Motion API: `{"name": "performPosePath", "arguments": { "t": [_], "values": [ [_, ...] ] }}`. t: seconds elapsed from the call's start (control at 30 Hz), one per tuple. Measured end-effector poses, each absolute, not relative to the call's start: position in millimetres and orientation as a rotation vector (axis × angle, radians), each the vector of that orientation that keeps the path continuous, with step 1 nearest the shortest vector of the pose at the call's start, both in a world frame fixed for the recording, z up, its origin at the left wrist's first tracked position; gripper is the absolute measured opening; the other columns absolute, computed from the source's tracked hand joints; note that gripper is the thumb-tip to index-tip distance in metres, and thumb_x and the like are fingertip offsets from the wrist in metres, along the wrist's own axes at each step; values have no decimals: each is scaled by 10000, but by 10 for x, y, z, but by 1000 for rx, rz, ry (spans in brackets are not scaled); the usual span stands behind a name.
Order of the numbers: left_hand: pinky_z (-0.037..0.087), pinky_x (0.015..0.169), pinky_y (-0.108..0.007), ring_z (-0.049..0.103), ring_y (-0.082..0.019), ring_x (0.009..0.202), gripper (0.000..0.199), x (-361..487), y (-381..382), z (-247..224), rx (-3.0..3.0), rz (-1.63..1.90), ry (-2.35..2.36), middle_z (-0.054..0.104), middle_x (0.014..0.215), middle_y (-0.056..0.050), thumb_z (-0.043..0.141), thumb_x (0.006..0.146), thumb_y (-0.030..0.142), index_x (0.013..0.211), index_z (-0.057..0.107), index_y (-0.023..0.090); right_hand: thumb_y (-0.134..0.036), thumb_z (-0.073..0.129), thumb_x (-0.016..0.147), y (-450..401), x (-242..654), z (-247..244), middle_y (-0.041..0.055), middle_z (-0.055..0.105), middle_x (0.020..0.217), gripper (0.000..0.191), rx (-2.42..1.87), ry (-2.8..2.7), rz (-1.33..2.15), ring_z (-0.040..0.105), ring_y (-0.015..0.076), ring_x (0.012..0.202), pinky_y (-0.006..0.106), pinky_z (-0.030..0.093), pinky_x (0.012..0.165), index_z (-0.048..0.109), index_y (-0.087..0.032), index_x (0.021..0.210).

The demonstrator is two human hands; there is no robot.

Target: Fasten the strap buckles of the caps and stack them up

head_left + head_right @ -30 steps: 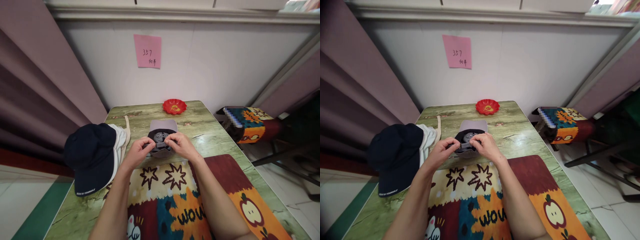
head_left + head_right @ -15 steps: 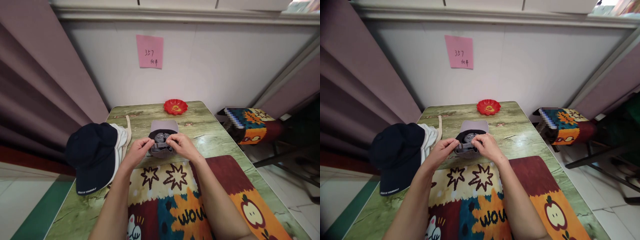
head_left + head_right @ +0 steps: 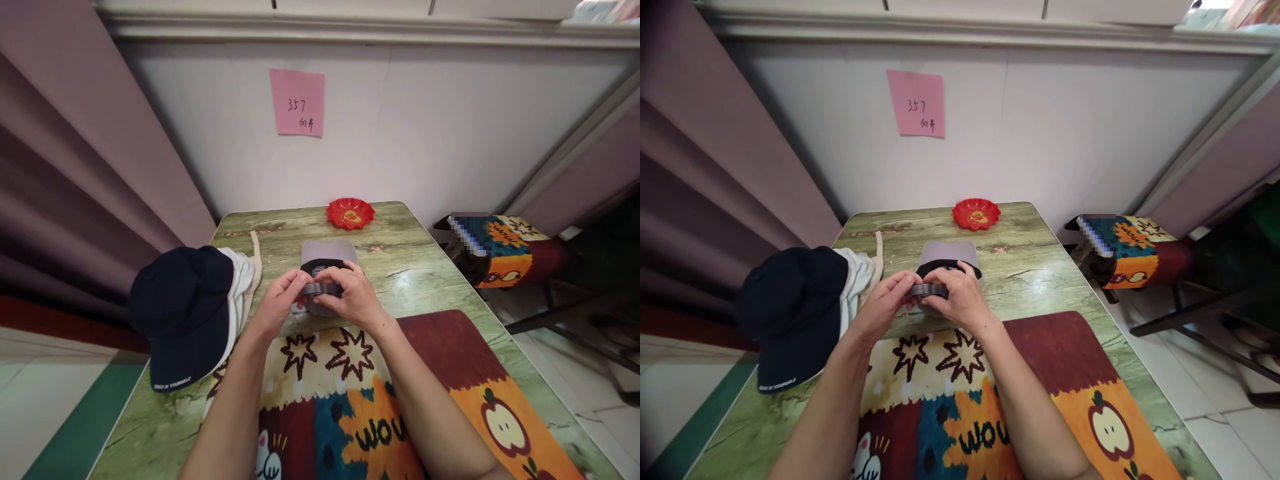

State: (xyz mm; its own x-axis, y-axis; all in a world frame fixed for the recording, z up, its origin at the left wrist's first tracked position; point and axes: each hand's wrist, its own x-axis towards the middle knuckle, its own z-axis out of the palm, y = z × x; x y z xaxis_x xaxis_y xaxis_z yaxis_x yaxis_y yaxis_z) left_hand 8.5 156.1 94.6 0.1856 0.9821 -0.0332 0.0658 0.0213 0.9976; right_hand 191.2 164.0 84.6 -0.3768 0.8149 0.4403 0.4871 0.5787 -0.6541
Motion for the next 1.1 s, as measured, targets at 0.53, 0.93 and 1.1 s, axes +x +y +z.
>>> {"name": "performPosePath", "arguments": {
  "t": [0.53,0.93,1.1],
  "values": [
    [371,561,-222,460,-108,635,300,84,1550,930,1239,1041,1075,553,769,6,615,860,471,897,628,174,-283,677,875,1648,1964,870,4,744,1050,183,-891,-2171,503,669,177,986,468,216,1163,655,-283,1056],
    [362,579,-235,436,-114,610,292,33,1566,965,1454,947,1161,548,701,13,630,850,465,849,669,176,-322,701,846,1697,1958,780,-1,751,1022,180,-970,-2029,511,687,184,951,465,273,1145,675,-278,1019],
    [346,572,-235,416,-112,606,284,34,1554,966,1472,955,1161,535,691,16,637,839,451,790,659,172,-315,702,847,1673,1947,815,-1,751,1004,143,-989,-2032,473,683,187,943,471,259,1149,674,-280,983]
  ]
}}
